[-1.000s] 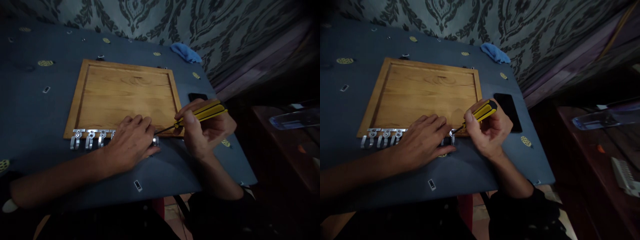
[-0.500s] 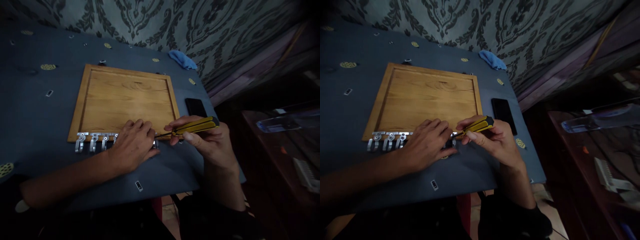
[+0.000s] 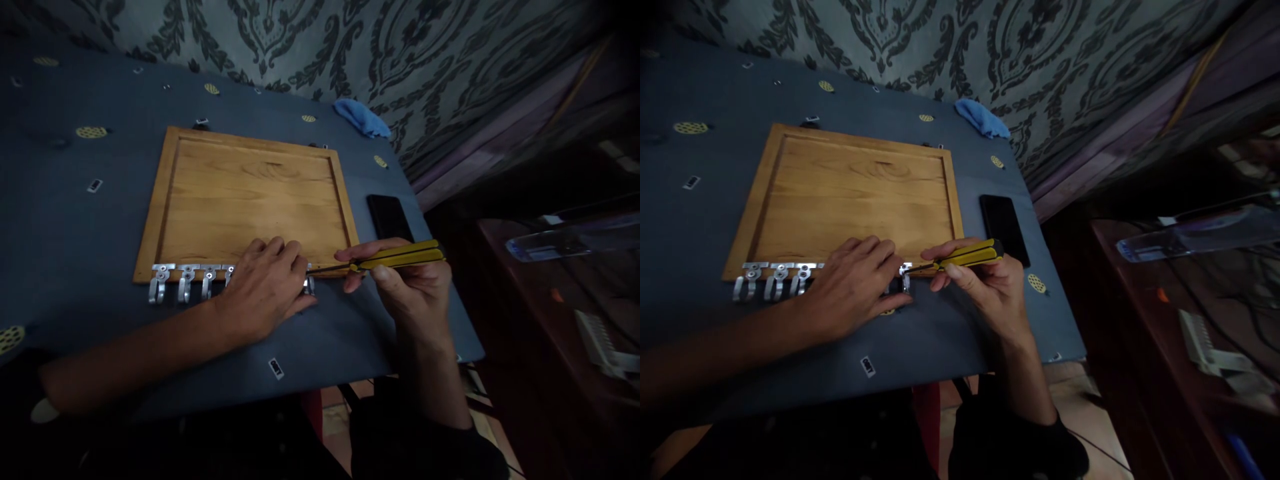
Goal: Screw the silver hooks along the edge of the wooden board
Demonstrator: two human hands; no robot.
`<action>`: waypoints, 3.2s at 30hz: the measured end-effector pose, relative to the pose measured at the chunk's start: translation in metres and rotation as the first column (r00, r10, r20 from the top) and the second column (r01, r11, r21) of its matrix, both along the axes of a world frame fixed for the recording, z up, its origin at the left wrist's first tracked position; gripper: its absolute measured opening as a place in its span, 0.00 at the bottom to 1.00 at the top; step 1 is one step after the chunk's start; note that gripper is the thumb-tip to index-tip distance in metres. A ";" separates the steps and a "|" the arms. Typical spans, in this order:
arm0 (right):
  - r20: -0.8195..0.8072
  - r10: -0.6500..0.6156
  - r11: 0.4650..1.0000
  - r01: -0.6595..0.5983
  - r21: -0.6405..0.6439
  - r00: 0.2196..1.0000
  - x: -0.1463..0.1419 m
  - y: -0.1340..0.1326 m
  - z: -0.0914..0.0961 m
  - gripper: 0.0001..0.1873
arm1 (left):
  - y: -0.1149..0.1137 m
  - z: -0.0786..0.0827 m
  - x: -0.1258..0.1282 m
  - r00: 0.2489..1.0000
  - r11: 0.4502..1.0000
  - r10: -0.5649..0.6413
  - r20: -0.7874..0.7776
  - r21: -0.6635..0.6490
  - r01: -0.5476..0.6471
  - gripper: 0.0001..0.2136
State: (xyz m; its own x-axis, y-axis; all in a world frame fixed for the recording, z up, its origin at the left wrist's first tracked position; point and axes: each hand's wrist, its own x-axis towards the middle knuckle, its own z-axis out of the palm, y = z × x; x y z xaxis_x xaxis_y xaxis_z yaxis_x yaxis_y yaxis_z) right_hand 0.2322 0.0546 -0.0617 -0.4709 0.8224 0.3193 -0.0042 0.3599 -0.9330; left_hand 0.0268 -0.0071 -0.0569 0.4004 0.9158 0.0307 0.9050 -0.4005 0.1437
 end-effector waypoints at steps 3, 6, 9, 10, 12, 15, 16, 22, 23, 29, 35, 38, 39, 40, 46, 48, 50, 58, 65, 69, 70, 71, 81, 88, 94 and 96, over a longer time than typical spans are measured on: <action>-0.035 0.005 1.000 -0.006 -0.019 0.999 -0.001 0.000 -0.001 0.07 | 0.001 0.001 0.001 1.000 0.999 0.007 -0.003 -0.031 -0.007 0.20; -0.056 0.006 1.000 -0.007 -0.023 0.998 -0.001 0.000 -0.002 0.07 | 0.002 0.002 0.001 1.000 0.999 0.008 -0.008 -0.041 -0.008 0.20; -0.063 -0.004 1.000 0.004 -0.008 0.998 -0.002 0.000 -0.002 0.07 | 0.002 0.002 0.000 1.000 1.000 0.005 0.000 -0.013 -0.005 0.19; -0.065 -0.013 1.000 0.013 0.000 0.998 -0.003 -0.001 -0.003 0.07 | 0.001 0.001 0.000 1.000 1.000 0.003 0.004 -0.003 -0.003 0.19; -0.061 -0.035 0.999 0.036 0.016 0.998 -0.003 -0.002 -0.005 0.07 | 0.001 0.001 0.000 1.000 1.000 0.001 0.010 0.010 -0.001 0.19; -0.033 -0.087 0.995 0.089 0.048 0.996 -0.003 -0.005 -0.008 0.07 | 0.001 0.000 0.000 1.000 1.000 0.001 0.009 0.006 -0.001 0.19; -0.018 -0.108 0.992 0.109 0.060 0.994 -0.003 -0.006 -0.009 0.07 | 0.002 0.000 0.000 1.000 1.000 0.002 0.005 -0.002 -0.002 0.19; 0.054 -0.288 0.949 0.277 0.152 0.956 -0.008 -0.015 -0.008 0.08 | 0.002 -0.001 0.000 1.000 1.000 0.004 -0.002 -0.029 -0.004 0.20; 0.065 -0.310 0.943 0.298 0.152 0.949 -0.010 -0.016 -0.007 0.08 | 0.001 -0.001 0.000 1.000 1.000 0.003 0.002 -0.025 -0.003 0.20; 0.043 -0.398 0.905 0.384 0.182 0.917 -0.018 -0.018 -0.012 0.06 | 0.000 -0.002 -0.001 1.000 0.999 0.005 0.007 -0.034 -0.005 0.21; -0.019 -0.441 0.883 0.438 0.170 0.897 -0.025 -0.017 -0.010 0.09 | 0.001 0.000 0.001 1.000 0.998 0.007 0.010 -0.055 -0.007 0.21; -0.042 -0.410 0.897 0.411 0.163 0.911 -0.024 -0.017 -0.013 0.08 | 0.001 0.000 0.001 1.000 0.998 0.010 0.012 -0.062 -0.009 0.21; -0.056 -0.407 0.893 0.410 0.187 0.912 -0.024 -0.017 -0.014 0.08 | 0.001 0.000 0.000 1.000 0.998 0.008 0.014 -0.060 -0.007 0.21; -0.074 -0.413 0.881 0.419 0.222 0.908 -0.024 -0.018 -0.016 0.08 | 0.001 0.000 0.000 1.000 0.998 0.007 0.016 -0.058 -0.006 0.20; -0.217 -0.477 0.820 0.520 0.240 0.852 -0.026 -0.018 -0.018 0.13 | 0.001 0.000 0.000 1.000 0.998 0.012 0.006 -0.055 -0.012 0.20; -0.194 -0.456 0.845 0.491 0.210 0.868 -0.026 -0.018 -0.018 0.13 | 0.001 0.000 0.000 1.000 0.999 0.011 0.005 -0.049 -0.010 0.20; -0.176 -0.434 0.863 0.464 0.201 0.883 -0.025 -0.018 -0.019 0.12 | 0.001 0.000 0.000 1.000 0.999 0.007 0.005 -0.042 -0.006 0.20; -0.178 -0.371 0.898 0.401 0.183 0.911 -0.024 -0.020 -0.022 0.09 | 0.000 -0.002 0.000 1.000 1.000 0.007 0.006 -0.022 -0.006 0.20; -0.135 -0.335 0.917 0.356 0.182 0.932 -0.023 -0.020 -0.023 0.08 | 0.001 0.000 0.000 1.000 1.000 0.006 -0.015 -0.009 -0.006 0.19; -0.125 -0.338 0.917 0.356 0.178 0.933 -0.025 -0.020 -0.019 0.08 | 0.001 0.000 0.000 1.000 1.000 0.003 -0.023 0.012 -0.002 0.19; -0.110 -0.331 0.922 0.346 0.171 0.937 -0.025 -0.019 -0.016 0.09 | 0.001 0.000 0.000 1.000 1.000 0.000 -0.019 0.016 0.000 0.19; -0.083 -0.322 0.930 0.331 0.157 0.943 -0.026 -0.019 -0.012 0.09 | 0.001 0.000 0.000 1.000 1.000 0.000 -0.016 0.020 0.000 0.19; 0.157 -0.016 0.998 0.025 -0.057 0.987 -0.012 -0.005 0.025 0.09 | 0.001 0.002 0.000 1.000 0.999 0.005 -0.010 -0.032 -0.005 0.20; 0.233 -0.128 0.981 0.089 0.174 0.964 -0.014 -0.008 0.020 0.14 | 0.001 -0.002 0.000 1.000 1.000 0.010 -0.005 0.006 -0.010 0.20; 0.237 -0.246 0.945 0.178 0.275 0.940 -0.019 -0.013 0.013 0.08 | -0.001 -0.003 0.000 1.000 1.000 0.008 0.002 0.020 -0.008 0.19; 0.232 -0.296 0.926 0.219 0.309 0.927 -0.021 -0.014 0.010 0.08 | 0.000 -0.003 0.000 1.000 1.000 0.008 -0.001 0.025 -0.008 0.19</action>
